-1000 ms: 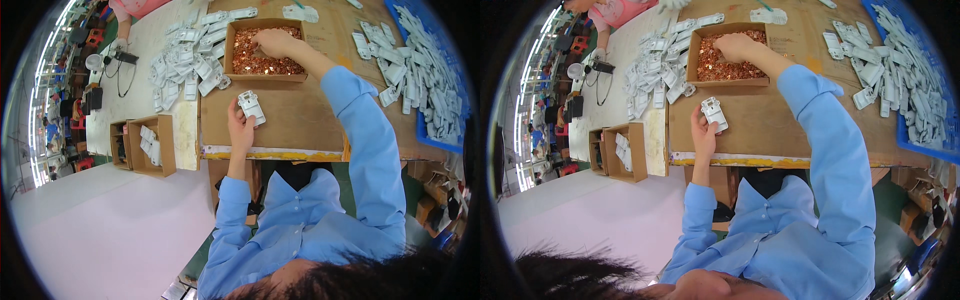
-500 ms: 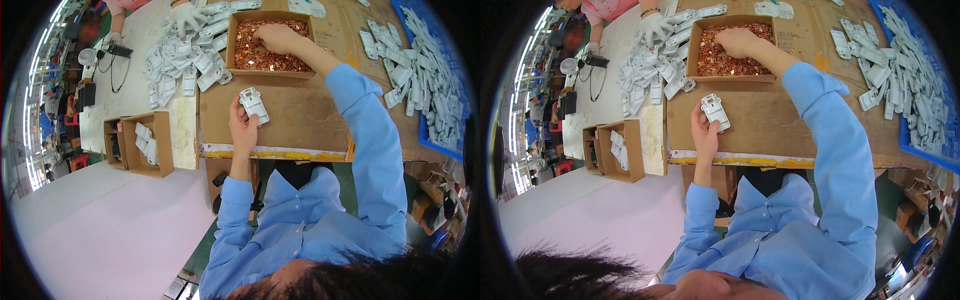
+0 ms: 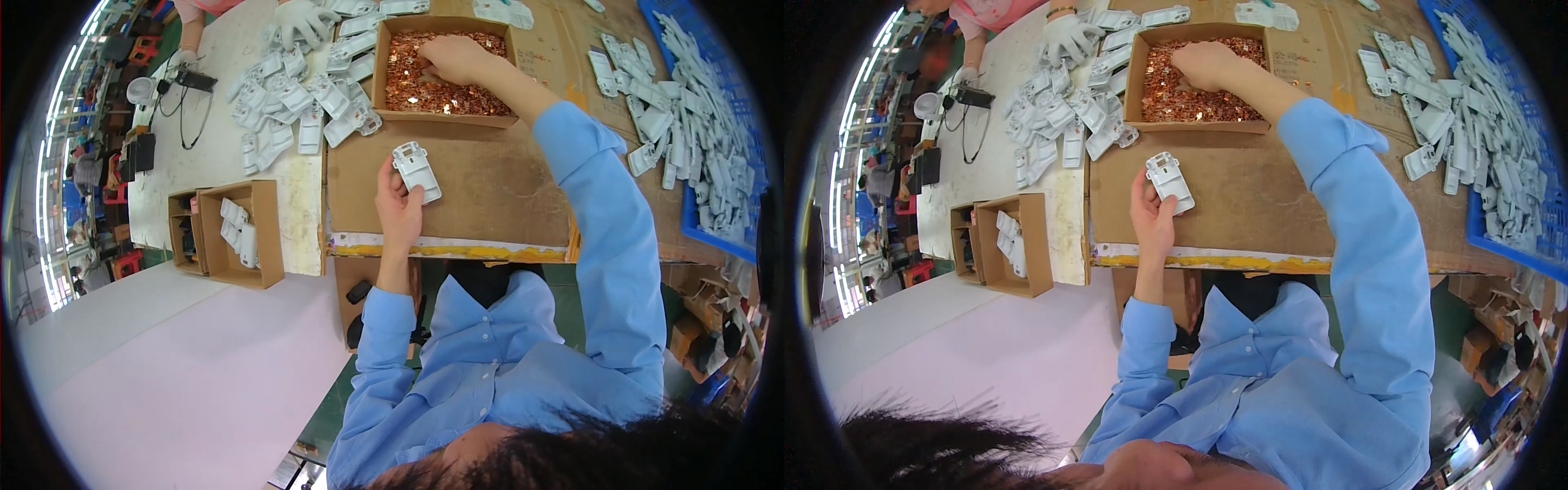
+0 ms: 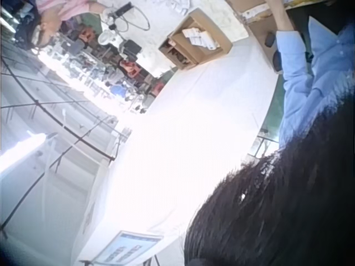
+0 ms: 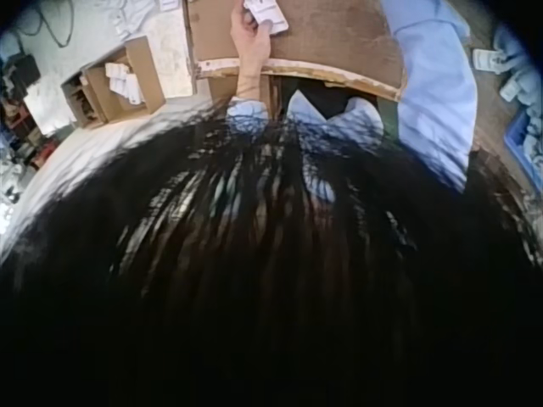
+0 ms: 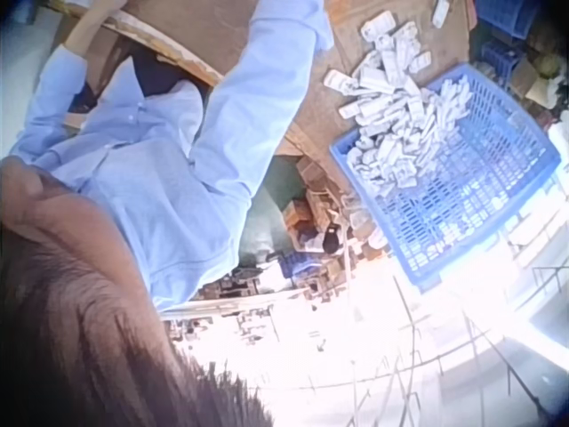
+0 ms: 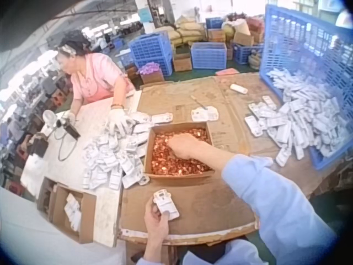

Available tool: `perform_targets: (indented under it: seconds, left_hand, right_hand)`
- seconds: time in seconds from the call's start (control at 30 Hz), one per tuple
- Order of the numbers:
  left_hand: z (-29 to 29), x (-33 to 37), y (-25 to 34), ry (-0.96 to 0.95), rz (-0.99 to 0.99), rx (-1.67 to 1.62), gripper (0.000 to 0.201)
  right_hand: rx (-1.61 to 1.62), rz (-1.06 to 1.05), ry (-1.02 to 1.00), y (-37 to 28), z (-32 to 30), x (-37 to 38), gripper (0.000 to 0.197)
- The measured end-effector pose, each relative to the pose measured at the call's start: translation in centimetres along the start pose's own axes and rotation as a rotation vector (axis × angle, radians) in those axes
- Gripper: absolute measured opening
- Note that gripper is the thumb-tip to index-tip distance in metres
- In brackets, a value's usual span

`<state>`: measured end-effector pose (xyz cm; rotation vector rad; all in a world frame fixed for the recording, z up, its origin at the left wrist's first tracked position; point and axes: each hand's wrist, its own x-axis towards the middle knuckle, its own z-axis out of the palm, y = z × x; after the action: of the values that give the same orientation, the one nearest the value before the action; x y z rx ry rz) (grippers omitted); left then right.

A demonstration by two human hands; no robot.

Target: Assembling small metal components into white plastic electrical switch or socket housings.

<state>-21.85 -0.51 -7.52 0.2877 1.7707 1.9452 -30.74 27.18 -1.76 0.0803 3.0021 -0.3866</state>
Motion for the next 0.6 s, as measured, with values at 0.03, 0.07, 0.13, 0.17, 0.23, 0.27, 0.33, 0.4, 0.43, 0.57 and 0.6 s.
perform_targets:
  seconds: [0.03, 0.07, 0.13, 0.17, 0.23, 0.27, 0.33, 0.4, 0.43, 0.57, 0.6]
  left_hand:
    - [-0.1, 0.1, -0.4, -0.007, 0.02, -0.021, 0.065]
    - [-0.2, 0.1, -0.6, -0.015, 0.04, -0.043, 0.065]
    - [-0.1, 0.1, -0.3, -0.015, 0.045, -0.05, 0.064]
    - [0.1, 0.1, -0.1, -0.017, 0.048, -0.06, 0.064]
    - [-0.1, 0.1, -0.3, -0.021, 0.078, -0.056, 0.065]
    - [-0.1, 0.2, -0.5, -0.029, 0.102, -0.054, 0.065]
    - [-0.3, 0.2, -0.9, -0.026, 0.12, -0.047, 0.065]
    - [-0.6, 0.5, -1.4, -0.036, 0.14, -0.05, 0.065]
    - [-0.8, 0.9, -1.5, -0.04, 0.112, -0.081, 0.064]
    - [0.2, -0.6, 1.0, -0.173, -0.087, -0.294, 0.05]
    - [1.4, -1.5, 1.6, -0.191, -0.082, -0.284, 0.051]
  right_hand:
    - [-0.044, -0.003, 0.006, 0.0, 0.2, 0.1, 0.017]
    - [-0.088, -0.004, 0.013, 0.0, 0.3, 0.2, 0.017]
    - [-0.071, -0.017, 0.031, 0.2, 0.3, 0.0, 0.015]
    - [-0.057, -0.027, 0.048, 0.4, 0.3, -0.2, 0.013]
    - [-0.02, 0.016, 0.073, -0.2, -1.1, -1.2, 0.013]
    - [0.017, 0.065, 0.094, -0.3, -1.8, -2.0, 0.012]
    - [0.077, 0.05, 0.148, -0.6, -3.6, -4.1, 0.012]
    - [0.201, 0.005, 0.246, -1.0, -4.8, -7.3, 0.012]
    - [0.262, -0.021, 0.294, -1.2, -5.2, -9.2, 0.013]
    - [0.408, -0.096, 0.346, -5.5, -4.1, -17.6, 0.011]
    - [0.446, -0.132, 0.371, -6.5, -3.2, -19.9, 0.01]
